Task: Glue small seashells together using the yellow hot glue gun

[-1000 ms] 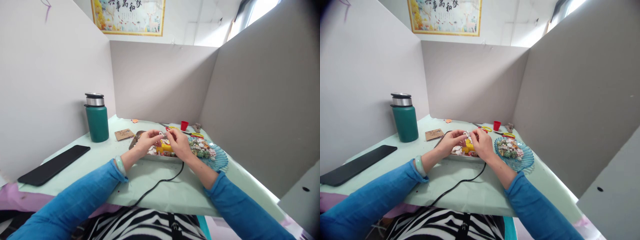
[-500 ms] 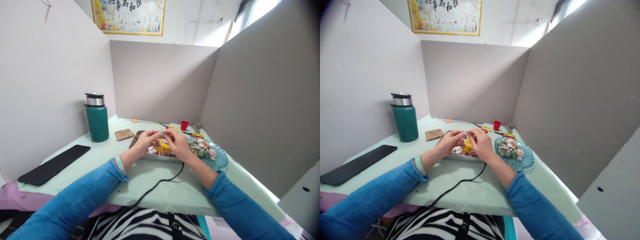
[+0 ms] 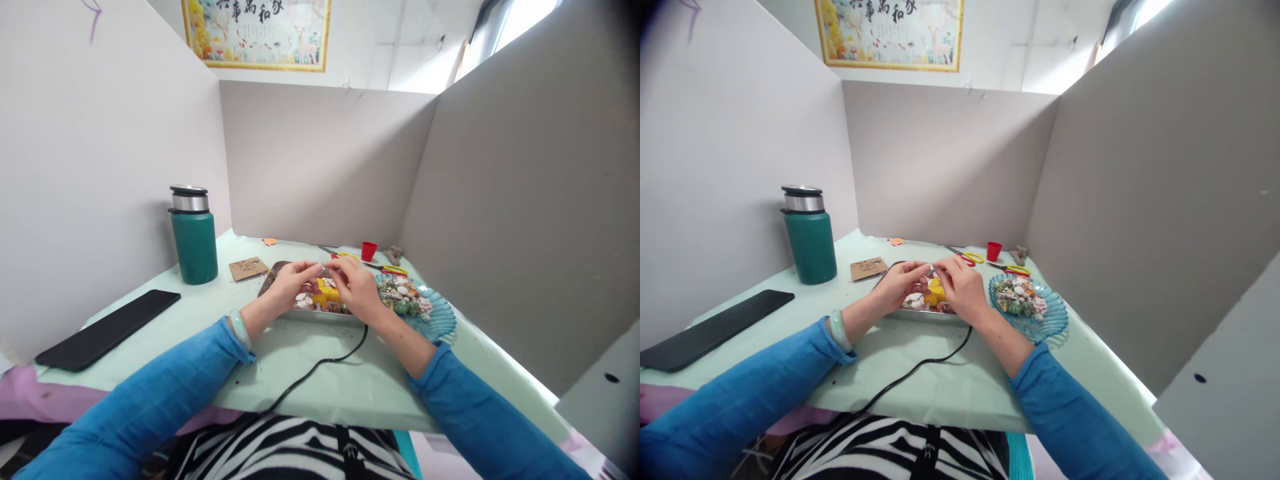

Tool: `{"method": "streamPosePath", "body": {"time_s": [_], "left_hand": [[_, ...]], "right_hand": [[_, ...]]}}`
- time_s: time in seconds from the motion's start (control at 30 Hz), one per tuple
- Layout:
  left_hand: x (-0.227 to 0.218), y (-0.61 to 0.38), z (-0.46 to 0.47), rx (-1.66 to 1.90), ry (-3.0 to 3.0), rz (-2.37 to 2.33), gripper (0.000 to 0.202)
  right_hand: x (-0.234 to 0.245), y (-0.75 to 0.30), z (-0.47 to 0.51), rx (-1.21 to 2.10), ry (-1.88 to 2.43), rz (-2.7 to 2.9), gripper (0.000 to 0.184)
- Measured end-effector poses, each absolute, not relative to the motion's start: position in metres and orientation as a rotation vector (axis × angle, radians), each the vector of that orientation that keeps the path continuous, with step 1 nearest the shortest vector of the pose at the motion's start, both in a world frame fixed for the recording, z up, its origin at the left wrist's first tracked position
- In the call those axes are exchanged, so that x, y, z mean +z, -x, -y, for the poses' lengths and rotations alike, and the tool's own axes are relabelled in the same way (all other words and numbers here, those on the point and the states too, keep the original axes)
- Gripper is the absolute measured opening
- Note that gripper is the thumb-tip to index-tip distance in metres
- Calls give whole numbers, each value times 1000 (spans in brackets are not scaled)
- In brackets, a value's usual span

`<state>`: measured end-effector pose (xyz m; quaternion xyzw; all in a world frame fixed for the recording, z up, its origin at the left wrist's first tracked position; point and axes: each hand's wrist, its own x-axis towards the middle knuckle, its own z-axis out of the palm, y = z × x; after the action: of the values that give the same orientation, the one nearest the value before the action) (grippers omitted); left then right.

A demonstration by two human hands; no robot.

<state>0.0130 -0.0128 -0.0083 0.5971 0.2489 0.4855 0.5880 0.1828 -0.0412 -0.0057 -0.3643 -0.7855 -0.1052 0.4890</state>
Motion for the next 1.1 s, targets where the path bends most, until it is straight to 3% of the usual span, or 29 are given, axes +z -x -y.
{"method": "streamPosePath", "body": {"time_s": [0.5,0.7,0.87,1.1], "left_hand": [[-8,-13,14,1154,-1372,-541,36],[-8,-13,16,1120,-1402,-530,37],[-8,-13,17,1118,-1443,-540,43],[-8,-11,13,1209,-1461,-565,37]], "right_hand": [[-11,-183,36,-110,952,1872,24],[-10,-183,37,-160,997,1928,15],[-9,-183,39,-253,1009,1965,16],[-9,-183,40,-302,1027,2026,19]]}}
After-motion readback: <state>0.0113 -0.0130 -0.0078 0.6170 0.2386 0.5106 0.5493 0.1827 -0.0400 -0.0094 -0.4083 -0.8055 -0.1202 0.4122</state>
